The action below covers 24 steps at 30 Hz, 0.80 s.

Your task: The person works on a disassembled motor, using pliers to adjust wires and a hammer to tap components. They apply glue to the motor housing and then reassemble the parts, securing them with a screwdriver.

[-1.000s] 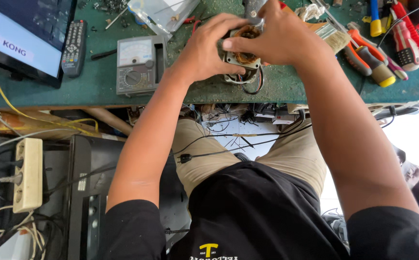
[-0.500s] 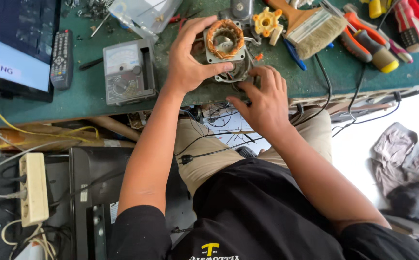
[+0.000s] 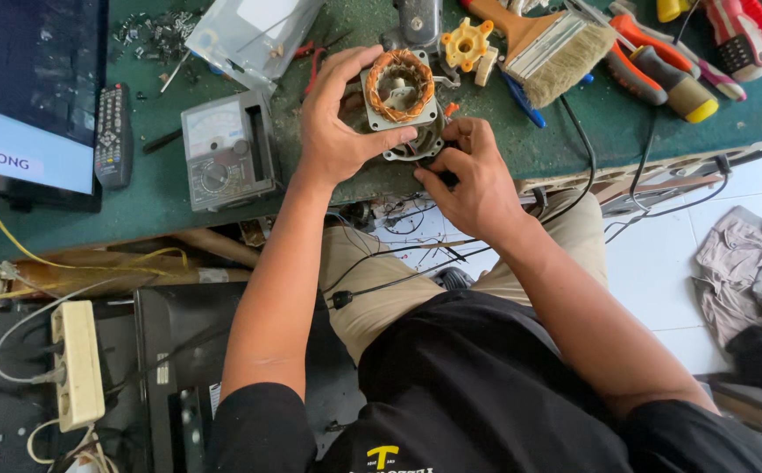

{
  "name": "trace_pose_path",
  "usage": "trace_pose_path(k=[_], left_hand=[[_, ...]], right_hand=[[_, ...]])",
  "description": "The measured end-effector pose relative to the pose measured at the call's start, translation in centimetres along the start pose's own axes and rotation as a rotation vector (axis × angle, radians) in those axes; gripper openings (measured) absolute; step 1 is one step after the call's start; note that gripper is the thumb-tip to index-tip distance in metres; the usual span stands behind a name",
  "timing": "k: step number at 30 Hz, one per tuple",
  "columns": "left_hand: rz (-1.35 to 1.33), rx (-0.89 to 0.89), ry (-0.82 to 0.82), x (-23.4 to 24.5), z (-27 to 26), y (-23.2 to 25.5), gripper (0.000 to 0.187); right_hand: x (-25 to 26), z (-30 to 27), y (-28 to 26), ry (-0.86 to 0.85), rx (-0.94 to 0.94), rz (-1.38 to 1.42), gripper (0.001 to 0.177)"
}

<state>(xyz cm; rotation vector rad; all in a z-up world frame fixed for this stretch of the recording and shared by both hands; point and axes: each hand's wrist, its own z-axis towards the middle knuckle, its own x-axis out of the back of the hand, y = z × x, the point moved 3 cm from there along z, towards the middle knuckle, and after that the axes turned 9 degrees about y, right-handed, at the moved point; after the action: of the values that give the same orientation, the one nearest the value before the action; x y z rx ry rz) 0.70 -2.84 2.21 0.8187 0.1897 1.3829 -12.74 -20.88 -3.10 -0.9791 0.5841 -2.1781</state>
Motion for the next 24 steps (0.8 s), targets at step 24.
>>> trace_pose_path(k=[24], left_hand=[[-0.161,0.262,0.137,-3.4,-4.5,5.2,0.075]], right_hand=[[4.8,-3.9,-4.3,0.148,0.195,-0.387,0.02]])
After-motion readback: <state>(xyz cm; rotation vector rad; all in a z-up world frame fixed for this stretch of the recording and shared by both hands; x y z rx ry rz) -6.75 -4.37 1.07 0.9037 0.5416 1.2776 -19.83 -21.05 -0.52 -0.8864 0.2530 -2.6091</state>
